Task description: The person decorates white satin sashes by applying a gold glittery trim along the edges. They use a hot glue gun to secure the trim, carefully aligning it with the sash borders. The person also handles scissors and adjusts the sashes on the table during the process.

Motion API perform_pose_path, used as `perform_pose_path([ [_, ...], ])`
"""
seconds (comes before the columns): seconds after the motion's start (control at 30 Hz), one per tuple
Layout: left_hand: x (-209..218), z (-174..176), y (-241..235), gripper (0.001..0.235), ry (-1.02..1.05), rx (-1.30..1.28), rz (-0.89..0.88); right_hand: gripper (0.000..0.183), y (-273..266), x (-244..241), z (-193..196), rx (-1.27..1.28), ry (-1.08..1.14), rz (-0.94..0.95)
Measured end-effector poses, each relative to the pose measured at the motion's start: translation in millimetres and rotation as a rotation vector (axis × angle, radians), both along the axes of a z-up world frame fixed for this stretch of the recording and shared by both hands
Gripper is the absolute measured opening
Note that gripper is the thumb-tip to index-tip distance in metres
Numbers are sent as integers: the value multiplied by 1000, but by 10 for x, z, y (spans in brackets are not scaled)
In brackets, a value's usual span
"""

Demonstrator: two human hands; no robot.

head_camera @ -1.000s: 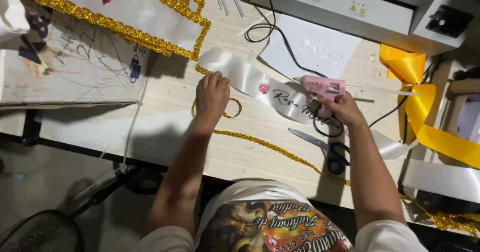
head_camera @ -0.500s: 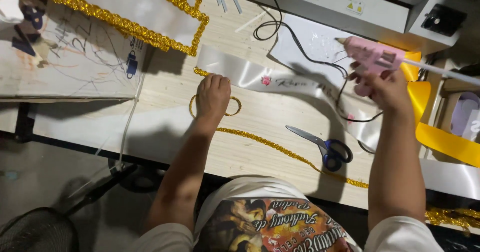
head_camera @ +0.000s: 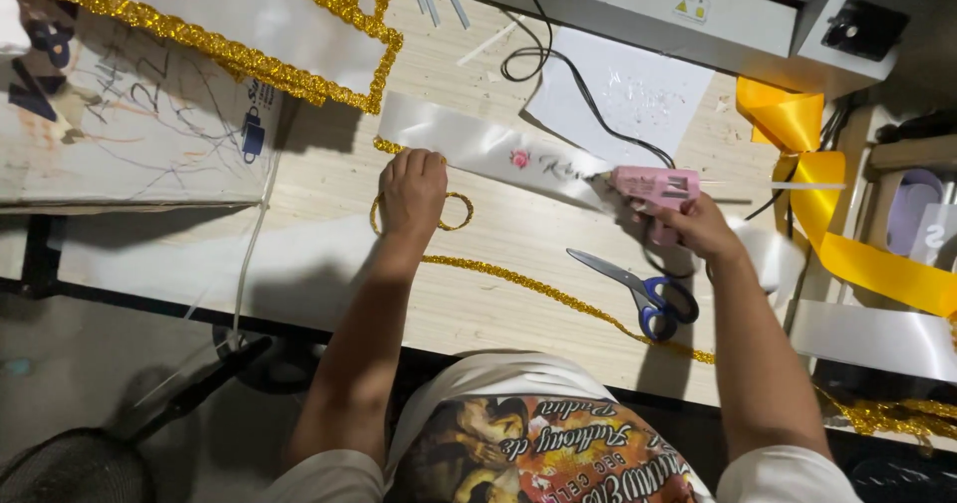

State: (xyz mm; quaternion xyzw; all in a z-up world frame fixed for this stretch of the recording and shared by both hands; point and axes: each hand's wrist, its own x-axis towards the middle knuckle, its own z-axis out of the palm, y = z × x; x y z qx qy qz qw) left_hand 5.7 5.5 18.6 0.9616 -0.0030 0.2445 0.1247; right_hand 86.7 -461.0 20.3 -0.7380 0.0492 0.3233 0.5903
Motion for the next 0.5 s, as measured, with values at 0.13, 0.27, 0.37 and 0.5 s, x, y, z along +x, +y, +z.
perform_pose_path([
  [0.13, -14, 27, -51, 15, -2, 10, 1, 31, -330, 78, -7, -38, 34, 1],
  [0.27, -25, 80, -56, 27, 39, -82, 3, 29, -351, 102, 22, -1, 42, 10],
  [0.37, -40, 187, -60, 32, 98, -89, -17, 32, -302, 100, 202, -5, 43, -33],
  [0.5, -46, 170, -100, 38, 56, -78, -16, 35, -411, 149, 401, -75, 52, -109],
])
